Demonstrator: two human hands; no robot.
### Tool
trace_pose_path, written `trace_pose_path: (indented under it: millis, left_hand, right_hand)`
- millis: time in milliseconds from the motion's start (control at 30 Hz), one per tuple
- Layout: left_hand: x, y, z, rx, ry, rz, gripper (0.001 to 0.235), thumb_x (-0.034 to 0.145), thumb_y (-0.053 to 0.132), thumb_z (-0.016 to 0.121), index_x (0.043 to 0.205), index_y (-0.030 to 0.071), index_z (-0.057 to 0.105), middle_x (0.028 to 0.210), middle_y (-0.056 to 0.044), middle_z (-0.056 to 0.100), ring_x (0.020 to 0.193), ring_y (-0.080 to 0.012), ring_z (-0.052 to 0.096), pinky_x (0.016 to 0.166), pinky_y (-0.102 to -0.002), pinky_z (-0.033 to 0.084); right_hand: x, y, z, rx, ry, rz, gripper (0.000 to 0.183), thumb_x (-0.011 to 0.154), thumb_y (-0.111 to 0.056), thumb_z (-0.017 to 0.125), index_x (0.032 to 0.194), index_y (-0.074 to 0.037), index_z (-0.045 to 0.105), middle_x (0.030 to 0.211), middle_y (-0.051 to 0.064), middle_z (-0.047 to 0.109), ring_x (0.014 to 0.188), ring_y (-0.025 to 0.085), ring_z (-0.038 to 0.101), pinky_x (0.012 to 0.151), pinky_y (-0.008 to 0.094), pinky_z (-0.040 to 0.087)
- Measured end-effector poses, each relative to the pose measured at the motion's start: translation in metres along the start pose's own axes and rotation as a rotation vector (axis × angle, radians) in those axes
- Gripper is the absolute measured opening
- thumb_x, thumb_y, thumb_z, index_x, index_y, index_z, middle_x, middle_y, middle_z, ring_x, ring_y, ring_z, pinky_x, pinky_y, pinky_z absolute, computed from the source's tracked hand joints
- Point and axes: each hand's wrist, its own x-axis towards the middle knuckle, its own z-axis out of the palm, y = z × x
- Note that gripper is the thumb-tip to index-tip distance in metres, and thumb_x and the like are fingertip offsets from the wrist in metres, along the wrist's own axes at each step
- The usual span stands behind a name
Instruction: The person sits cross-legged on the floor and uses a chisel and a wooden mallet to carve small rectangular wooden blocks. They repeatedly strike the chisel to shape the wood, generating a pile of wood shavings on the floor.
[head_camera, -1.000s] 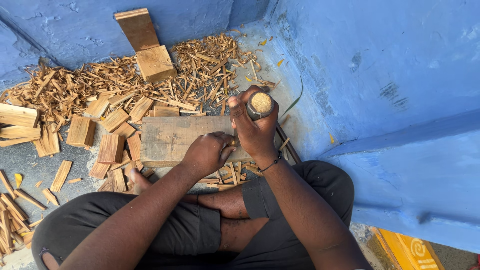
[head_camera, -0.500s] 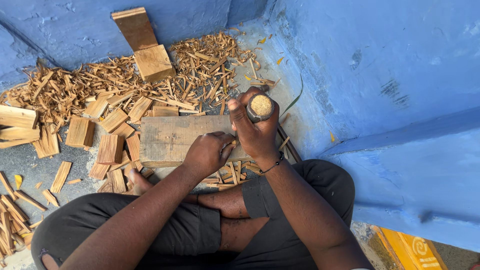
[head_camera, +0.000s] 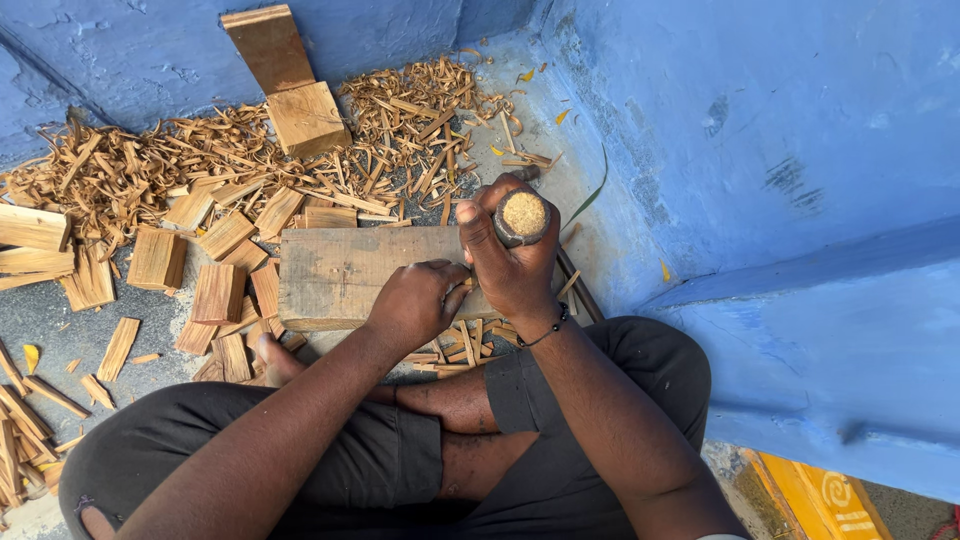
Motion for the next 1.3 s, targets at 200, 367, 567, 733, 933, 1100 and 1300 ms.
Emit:
trace_pose_path:
  millis: [200, 367, 567, 733, 933, 1100, 1300]
  left_hand:
    - [-0.002, 0.003, -0.006, 0.083, 0.056, 0.074, 0.021, 0.094, 0.016, 0.062, 0.111, 0.007, 0.070, 0.094, -0.015, 0.071, 0.084, -0.0348, 0.073, 0.077, -0.047, 0.059]
    - [-0.003, 0.018, -0.012, 0.069, 0.215, 0.100, 0.017, 0.095, 0.016, 0.061, 0.107, 0.006, 0.067, 0.094, -0.017, 0.071, 0.084, -0.0383, 0.072, 0.074, -0.049, 0.058]
    - [0.003, 0.003, -0.005, 0.057, 0.123, 0.048, 0.018, 0.094, 0.016, 0.061, 0.108, 0.006, 0.067, 0.099, -0.020, 0.071, 0.084, -0.0400, 0.072, 0.075, -0.050, 0.059]
    - [0.002, 0.005, -0.002, 0.073, 0.106, 0.073, 0.017, 0.095, 0.015, 0.060, 0.107, 0.005, 0.066, 0.100, -0.019, 0.071, 0.085, -0.0387, 0.073, 0.077, -0.049, 0.059]
    - [0.001, 0.006, -0.007, 0.017, 0.071, 0.005, 0.020, 0.094, 0.018, 0.062, 0.109, 0.005, 0.067, 0.103, -0.020, 0.072, 0.090, -0.0404, 0.071, 0.080, -0.050, 0.057]
    - [0.006, -0.005, -0.003, -0.038, 0.121, 0.082, 0.023, 0.091, 0.017, 0.064, 0.109, 0.005, 0.071, 0.108, -0.021, 0.073, 0.094, -0.0410, 0.071, 0.082, -0.049, 0.057]
    - [0.010, -0.002, 0.000, 0.048, -0.008, -0.012, 0.020, 0.096, 0.014, 0.059, 0.112, 0.004, 0.068, 0.106, -0.019, 0.073, 0.090, -0.0342, 0.075, 0.080, -0.045, 0.060]
  right_hand:
    - [0.000, -0.014, 0.006, -0.012, 0.012, -0.044, 0.025, 0.106, -0.017, 0.067, 0.089, -0.008, 0.051, 0.072, 0.002, 0.056, 0.061, 0.006, 0.054, 0.055, 0.025, 0.043]
    - [-0.001, -0.044, -0.010, 0.265, 0.012, -0.156, 0.019, 0.108, -0.010, 0.066, 0.096, -0.007, 0.051, 0.080, 0.001, 0.056, 0.060, 0.004, 0.052, 0.054, 0.023, 0.043]
    - [0.002, -0.004, 0.009, 0.052, 0.080, 0.043, 0.024, 0.105, -0.006, 0.068, 0.091, -0.007, 0.048, 0.079, 0.002, 0.054, 0.067, 0.007, 0.051, 0.058, 0.026, 0.043]
    - [-0.011, -0.012, 0.000, 0.090, 0.075, -0.079, 0.022, 0.103, -0.009, 0.068, 0.093, -0.007, 0.049, 0.082, 0.002, 0.057, 0.068, 0.008, 0.052, 0.060, 0.026, 0.044]
    - [-0.011, 0.000, 0.003, 0.057, 0.042, -0.059, 0.022, 0.106, -0.007, 0.067, 0.093, -0.009, 0.050, 0.080, 0.002, 0.057, 0.065, 0.009, 0.052, 0.057, 0.026, 0.043]
    - [-0.003, 0.015, 0.000, 0.232, 0.142, 0.005, 0.019, 0.100, -0.008, 0.067, 0.093, -0.010, 0.049, 0.079, 0.002, 0.058, 0.060, 0.008, 0.052, 0.052, 0.026, 0.045]
    - [-0.007, 0.011, -0.003, 0.148, 0.086, -0.006, 0.022, 0.104, -0.011, 0.066, 0.091, -0.009, 0.049, 0.076, 0.001, 0.058, 0.061, 0.007, 0.053, 0.054, 0.025, 0.045]
